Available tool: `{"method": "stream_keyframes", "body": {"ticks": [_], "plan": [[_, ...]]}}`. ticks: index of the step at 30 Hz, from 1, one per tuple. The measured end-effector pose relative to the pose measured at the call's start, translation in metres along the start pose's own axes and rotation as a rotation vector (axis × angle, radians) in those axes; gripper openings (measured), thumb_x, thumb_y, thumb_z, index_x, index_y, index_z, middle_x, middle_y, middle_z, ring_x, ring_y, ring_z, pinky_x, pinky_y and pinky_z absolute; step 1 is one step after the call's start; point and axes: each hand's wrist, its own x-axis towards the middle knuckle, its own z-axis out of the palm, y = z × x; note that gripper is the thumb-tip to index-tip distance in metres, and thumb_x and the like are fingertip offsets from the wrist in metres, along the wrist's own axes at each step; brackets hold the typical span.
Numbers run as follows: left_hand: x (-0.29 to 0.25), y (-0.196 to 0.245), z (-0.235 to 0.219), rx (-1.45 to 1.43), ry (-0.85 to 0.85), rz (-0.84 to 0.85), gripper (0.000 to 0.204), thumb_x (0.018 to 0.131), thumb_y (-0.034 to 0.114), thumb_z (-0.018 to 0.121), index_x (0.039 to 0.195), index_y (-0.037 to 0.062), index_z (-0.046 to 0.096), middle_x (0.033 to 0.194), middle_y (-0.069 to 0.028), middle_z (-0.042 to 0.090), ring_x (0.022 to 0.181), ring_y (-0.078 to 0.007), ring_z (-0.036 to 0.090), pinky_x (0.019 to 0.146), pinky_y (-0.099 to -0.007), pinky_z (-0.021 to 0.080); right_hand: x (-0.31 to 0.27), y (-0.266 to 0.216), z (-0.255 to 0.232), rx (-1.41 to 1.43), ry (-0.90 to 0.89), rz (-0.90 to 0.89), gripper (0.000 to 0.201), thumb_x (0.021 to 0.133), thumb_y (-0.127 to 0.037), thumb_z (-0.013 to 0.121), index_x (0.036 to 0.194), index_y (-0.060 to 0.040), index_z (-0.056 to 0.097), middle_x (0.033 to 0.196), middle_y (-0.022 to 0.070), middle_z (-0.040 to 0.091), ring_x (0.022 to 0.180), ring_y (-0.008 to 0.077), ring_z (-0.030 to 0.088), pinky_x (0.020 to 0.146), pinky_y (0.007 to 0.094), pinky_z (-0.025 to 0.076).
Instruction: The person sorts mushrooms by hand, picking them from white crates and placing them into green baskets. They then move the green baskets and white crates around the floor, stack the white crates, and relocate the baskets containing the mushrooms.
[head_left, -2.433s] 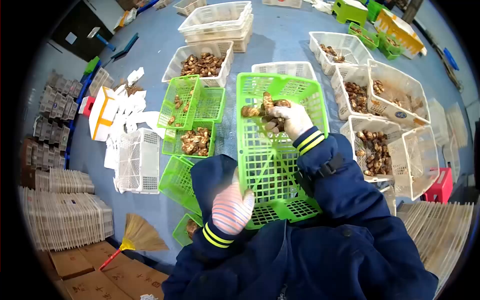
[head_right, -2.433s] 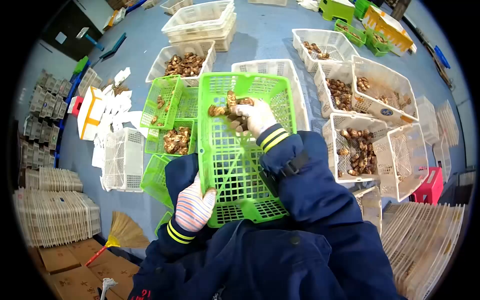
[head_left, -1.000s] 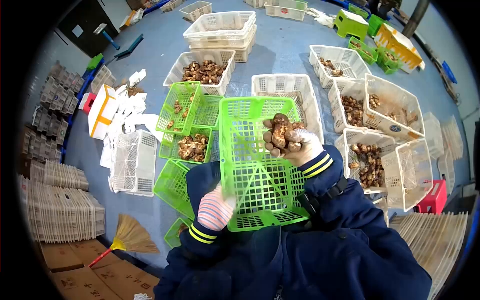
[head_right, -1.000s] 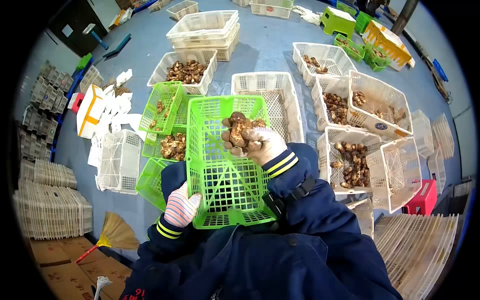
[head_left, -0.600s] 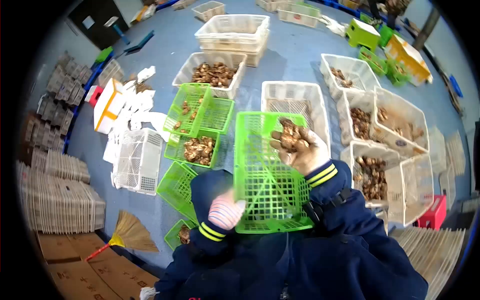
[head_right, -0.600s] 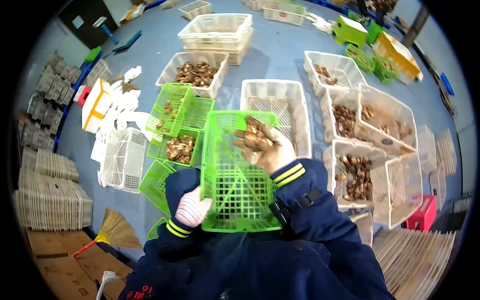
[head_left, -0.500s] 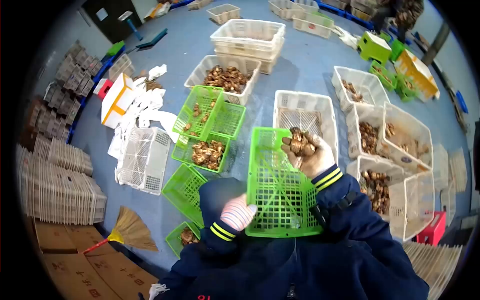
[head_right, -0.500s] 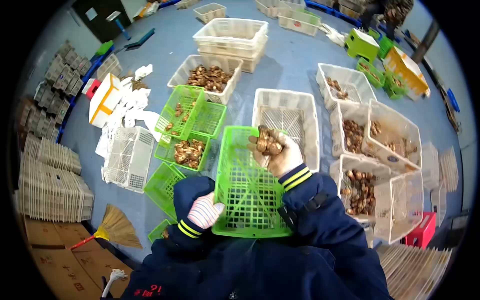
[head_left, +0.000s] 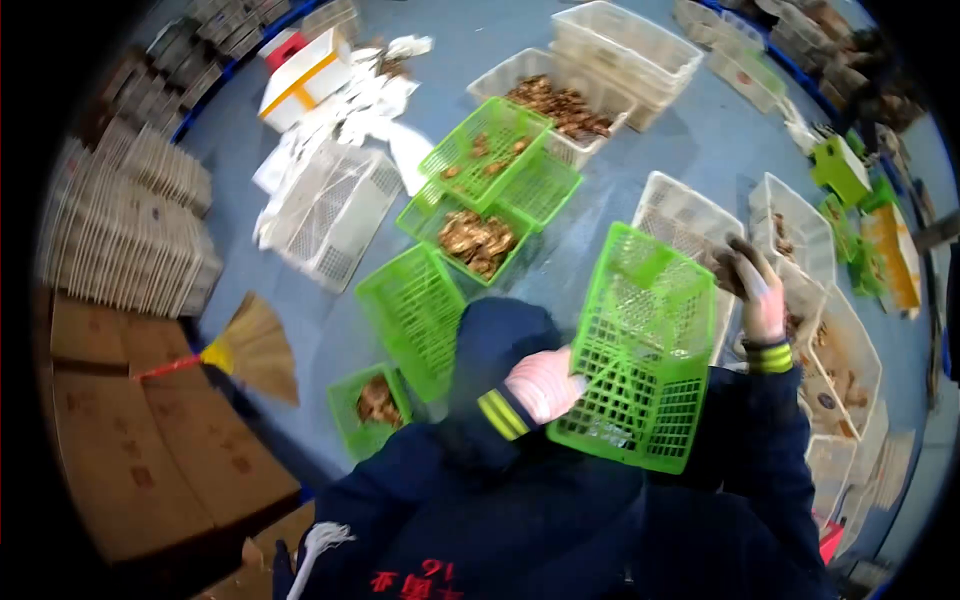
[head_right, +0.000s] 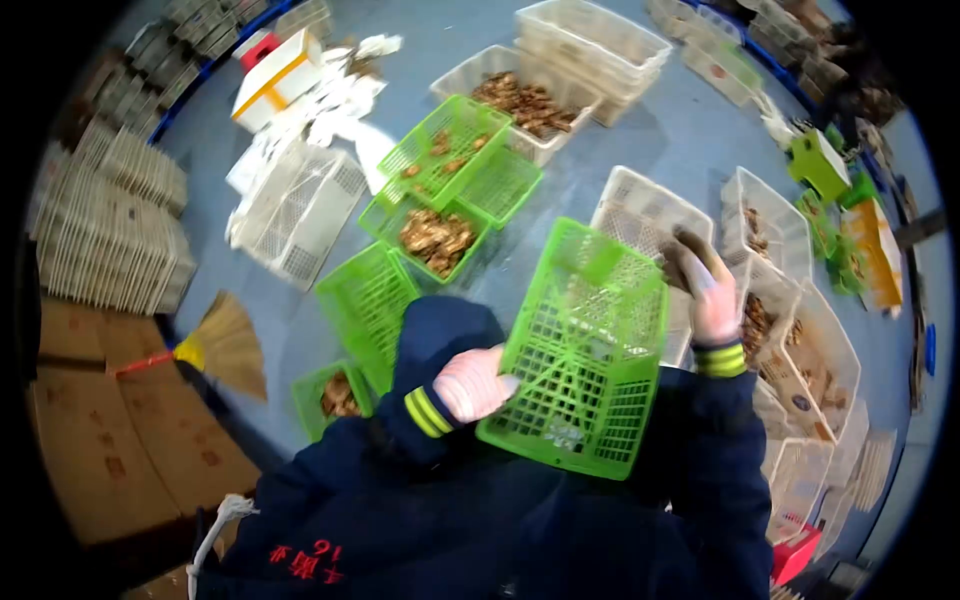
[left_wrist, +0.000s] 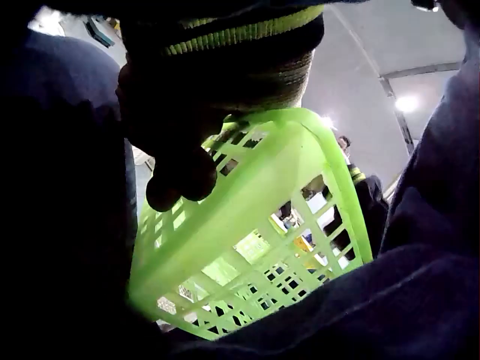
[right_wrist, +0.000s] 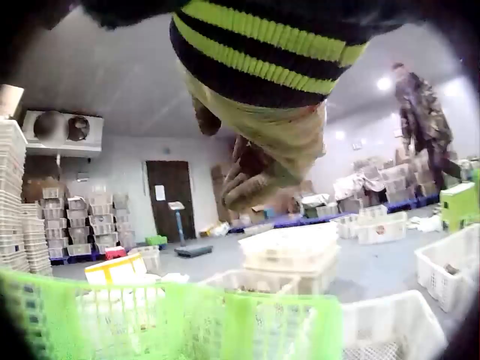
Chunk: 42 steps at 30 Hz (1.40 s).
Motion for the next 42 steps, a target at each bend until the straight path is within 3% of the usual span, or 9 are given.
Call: {"method": "stream_keyframes", "body": {"ticks": [12,17,19,23,30,33,38,40,42], "plan": [[-0.023,0.033,-0.028,-0.161,0.33,0.316,0.059,0.083,0.027,0.061,0.128,-0.0032,0.038,0.092,-0.0216,0.059,0.083,-0.027,0.061,0.079,-0.0314,0.046,-0.106,0.047,-0.041,-0.101,0.021,0.22,0.04,0.083,-0.017,0.057,0.119,0.0012,0.05,0.099,0.0056,0.06,0.084,0.0128,0.057,0.076,0.0263,0.048],[-0.024,-0.175,-0.122,-0.058,1.209,-0.15,0.049,0.079,0.02,0.064,0.118,-0.0039,0.047,0.107,-0.0232,0.058,0.095,-0.0327,0.058,0.087,-0.0361,0.044,-0.073,0.033,-0.027,-0.187,0.23,-0.003,0.035,0.083,-0.016,0.056,0.113,0.0019,0.055,0.096,0.0057,0.061,0.081,0.0116,0.056,0.072,0.0254,0.047],[-0.046,-0.263,-0.126,0.033,1.078,-0.754,0.066,0.071,0.032,0.068,0.122,-0.0026,0.045,0.112,-0.0274,0.055,0.105,-0.039,0.054,0.091,-0.0393,0.042,-0.046,0.026,-0.034,-0.274,0.066,0.042,0.037,0.084,-0.017,0.052,0.116,0.0022,0.053,0.095,0.0073,0.061,0.078,0.014,0.059,0.07,0.0263,0.049],[-0.043,-0.467,-0.049,-0.166,0.816,-0.772,0.073,0.069,0.04,0.069,0.125,0.0032,0.042,0.112,-0.0249,0.056,0.106,-0.0363,0.054,0.091,-0.0376,0.043,0.022,-0.063,0.089,-0.206,-0.438,0.403,0.041,0.081,-0.012,0.048,0.118,0.005,0.048,0.089,0.0141,0.063,0.076,0.0227,0.065,0.06,0.0292,0.054],[-0.052,-0.411,-0.039,-0.118,0.668,-1.074,0.06,0.077,0.034,0.065,0.124,0.0033,0.044,0.111,-0.0217,0.058,0.1,-0.0341,0.057,0.086,-0.037,0.046,0.073,0.009,0.284,-0.98,-1.236,-0.053,0.031,0.079,-0.025,0.058,0.103,-0.0051,0.062,0.092,0.0219,0.063,0.085,0.036,0.06,0.075,0.0398,0.048],[-0.085,-0.406,-0.026,-0.137,0.692,-1.011,0.064,0.078,0.039,0.063,0.125,0.0003,0.044,0.112,-0.0224,0.058,0.101,-0.0328,0.057,0.085,-0.0366,0.046,0.065,0.103,0.339,-1.178,-1.313,-0.158,0.033,0.077,-0.032,0.057,0.094,-0.0046,0.065,0.099,0.0241,0.061,0.091,0.0397,0.058,0.078,0.0442,0.047],[-0.183,-0.392,0.028,0.287,0.303,-0.761,0.072,0.079,0.046,0.061,0.126,-0.0047,0.043,0.113,-0.0234,0.057,0.103,-0.0308,0.057,0.085,-0.0358,0.046,0.052,0.119,0.374,-1.182,-1.105,0.242,0.083,0.078,-0.046,0.056,0.141,-0.0067,0.018,0.117,0.0256,0.054,0.109,0.0368,0.053,0.093,0.04,0.042],[-0.217,-0.397,0.1,-1.64,0.718,-1.04,0.061,0.079,0.052,0.057,0.105,-0.0029,0.053,0.09,-0.0199,0.06,0.078,-0.0364,0.059,0.072,-0.0453,0.05,0.053,0.123,0.365,-1.345,-1.111,0.171,0.077,0.08,-0.048,0.053,0.139,-0.0066,0.025,0.114,0.0282,0.054,0.108,0.0396,0.053,0.092,0.0407,0.041],[-0.24,-0.407,0.142,-2.026,0.935,-1.107,0.057,0.079,0.05,0.057,0.102,-0.0017,0.053,0.087,-0.0187,0.059,0.075,-0.035,0.057,0.07,-0.0442,0.049,0.059,0.108,0.356,-1.303,-1.095,0.07,0.066,0.08,-0.044,0.053,0.133,-0.0067,0.038,0.106,0.0256,0.059,0.101,0.038,0.057,0.087,0.0417,0.044]]}}
